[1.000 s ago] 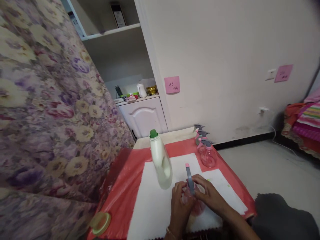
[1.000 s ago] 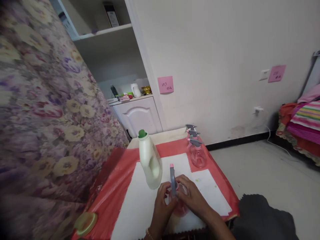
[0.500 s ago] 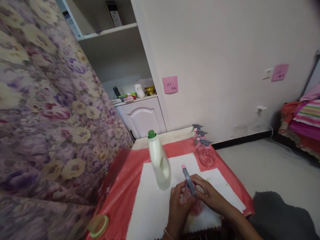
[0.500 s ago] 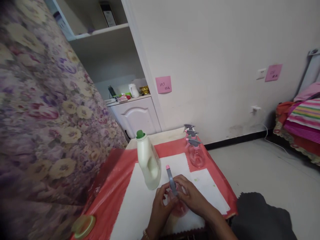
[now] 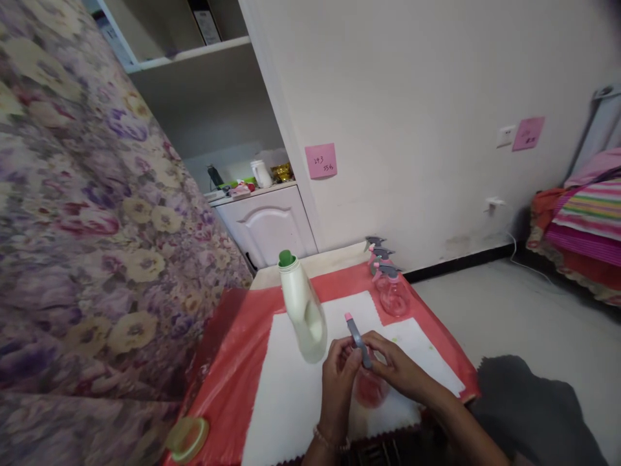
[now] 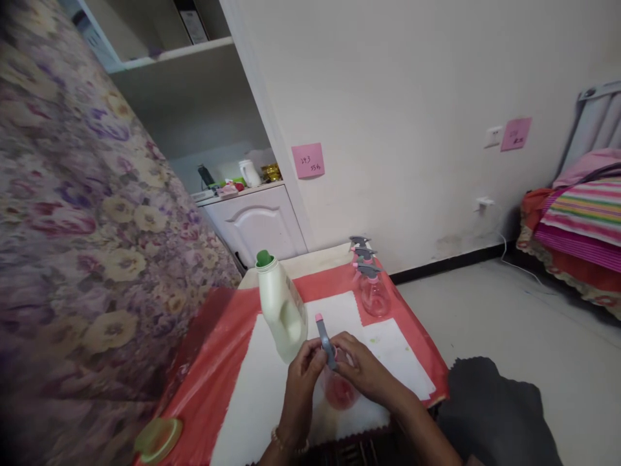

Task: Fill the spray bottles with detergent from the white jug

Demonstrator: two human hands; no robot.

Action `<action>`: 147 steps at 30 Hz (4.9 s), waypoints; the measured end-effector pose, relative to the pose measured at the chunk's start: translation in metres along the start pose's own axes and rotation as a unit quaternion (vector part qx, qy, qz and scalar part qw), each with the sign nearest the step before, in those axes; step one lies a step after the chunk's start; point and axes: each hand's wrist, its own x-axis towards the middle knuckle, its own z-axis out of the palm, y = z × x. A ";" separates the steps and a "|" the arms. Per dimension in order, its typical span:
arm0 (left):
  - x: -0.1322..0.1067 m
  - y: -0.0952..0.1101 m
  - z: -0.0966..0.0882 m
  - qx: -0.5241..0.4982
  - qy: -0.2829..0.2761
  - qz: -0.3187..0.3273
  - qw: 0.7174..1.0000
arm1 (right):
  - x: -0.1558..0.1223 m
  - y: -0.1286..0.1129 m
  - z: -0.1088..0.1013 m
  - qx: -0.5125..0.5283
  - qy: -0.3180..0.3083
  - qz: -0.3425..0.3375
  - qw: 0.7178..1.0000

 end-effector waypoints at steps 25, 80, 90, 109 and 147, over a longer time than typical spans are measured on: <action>0.003 -0.005 0.006 -0.068 0.005 0.002 0.998 | 0.001 0.007 0.011 0.053 0.077 0.008 0.996; 0.003 -0.011 0.009 -0.070 0.008 0.008 0.998 | -0.004 0.011 0.017 0.030 0.123 0.042 0.991; 0.002 -0.009 0.010 -0.072 0.011 0.012 0.997 | -0.005 0.016 0.021 0.030 0.151 0.035 0.987; 0.001 -0.022 0.008 -0.048 0.024 0.034 0.998 | -0.007 0.012 0.026 0.026 0.137 0.038 0.989; 0.002 -0.013 0.006 -0.045 0.013 0.028 0.999 | -0.003 0.015 0.027 0.053 0.162 0.054 0.984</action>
